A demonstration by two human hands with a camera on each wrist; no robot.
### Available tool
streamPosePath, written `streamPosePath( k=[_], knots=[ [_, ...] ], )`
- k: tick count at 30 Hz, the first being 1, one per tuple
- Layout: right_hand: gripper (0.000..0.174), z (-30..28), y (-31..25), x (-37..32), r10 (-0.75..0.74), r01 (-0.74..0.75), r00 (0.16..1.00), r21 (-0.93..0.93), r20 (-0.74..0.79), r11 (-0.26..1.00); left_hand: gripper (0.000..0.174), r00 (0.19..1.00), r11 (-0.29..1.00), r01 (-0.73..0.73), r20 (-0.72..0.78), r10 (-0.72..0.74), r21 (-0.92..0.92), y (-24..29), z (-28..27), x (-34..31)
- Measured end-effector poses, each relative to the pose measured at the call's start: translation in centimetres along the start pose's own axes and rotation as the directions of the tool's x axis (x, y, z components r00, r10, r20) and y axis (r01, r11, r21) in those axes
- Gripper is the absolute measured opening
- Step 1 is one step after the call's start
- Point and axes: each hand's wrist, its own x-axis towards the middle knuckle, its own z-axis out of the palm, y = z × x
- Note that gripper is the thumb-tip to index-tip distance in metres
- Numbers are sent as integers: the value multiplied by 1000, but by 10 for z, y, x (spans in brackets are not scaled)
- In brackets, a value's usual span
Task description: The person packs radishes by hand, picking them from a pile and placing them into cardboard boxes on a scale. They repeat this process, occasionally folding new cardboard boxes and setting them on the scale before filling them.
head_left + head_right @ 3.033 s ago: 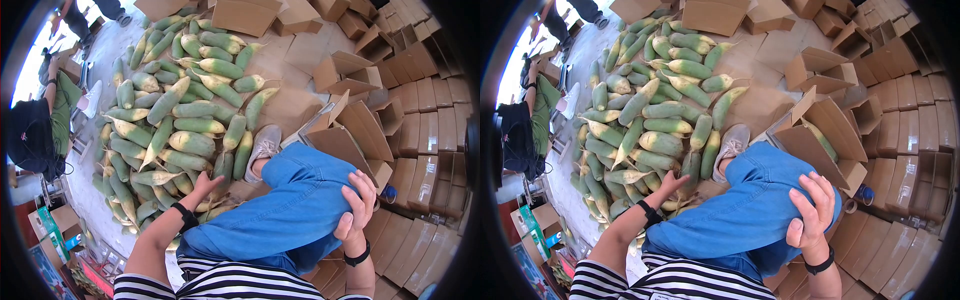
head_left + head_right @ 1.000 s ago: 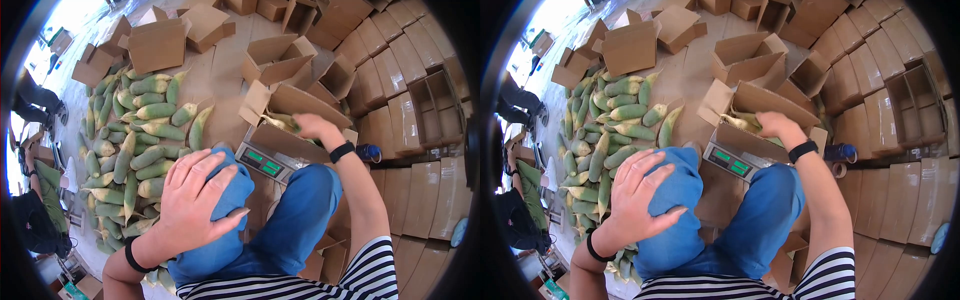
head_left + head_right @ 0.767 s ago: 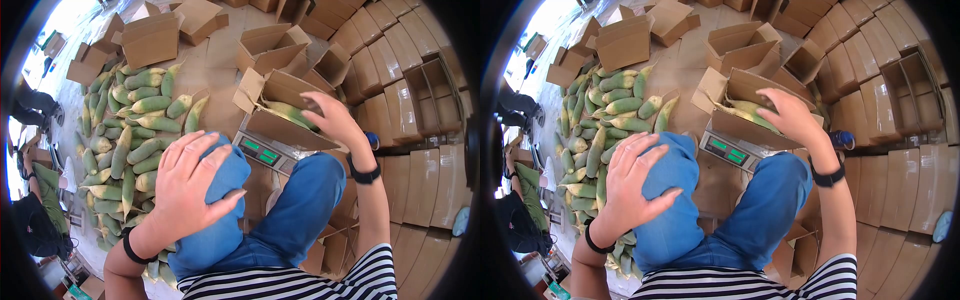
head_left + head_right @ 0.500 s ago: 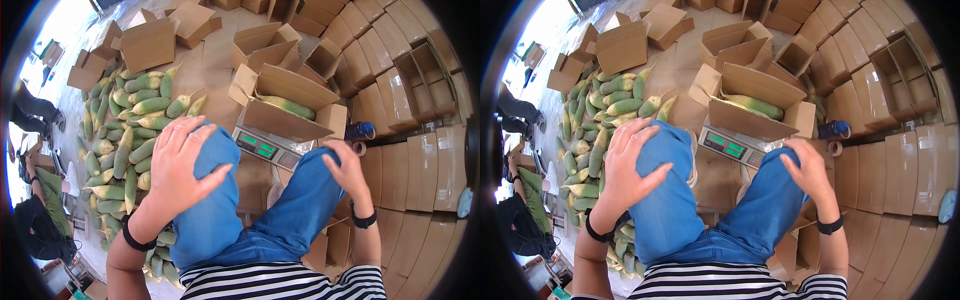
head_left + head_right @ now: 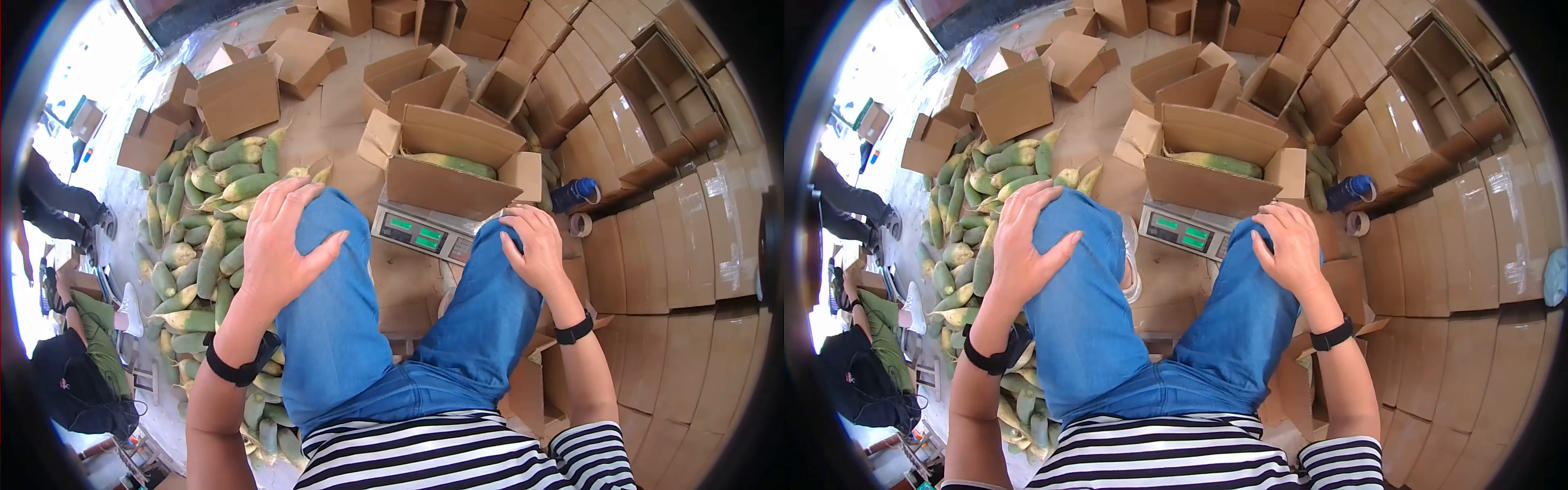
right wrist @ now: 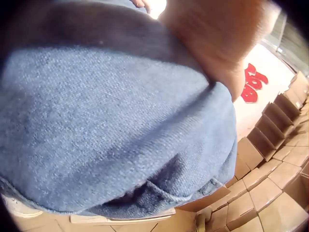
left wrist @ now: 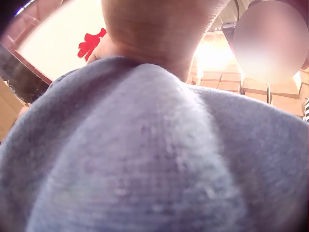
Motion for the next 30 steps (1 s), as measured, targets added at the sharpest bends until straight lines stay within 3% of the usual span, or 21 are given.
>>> streamPosePath(
  k=[30],
  knots=[
    [19,-29,-12,-11,44,-46,996,-24,-72,999,53,1000,1000,12,7,-13,17,-1,0,-2]
  ],
)
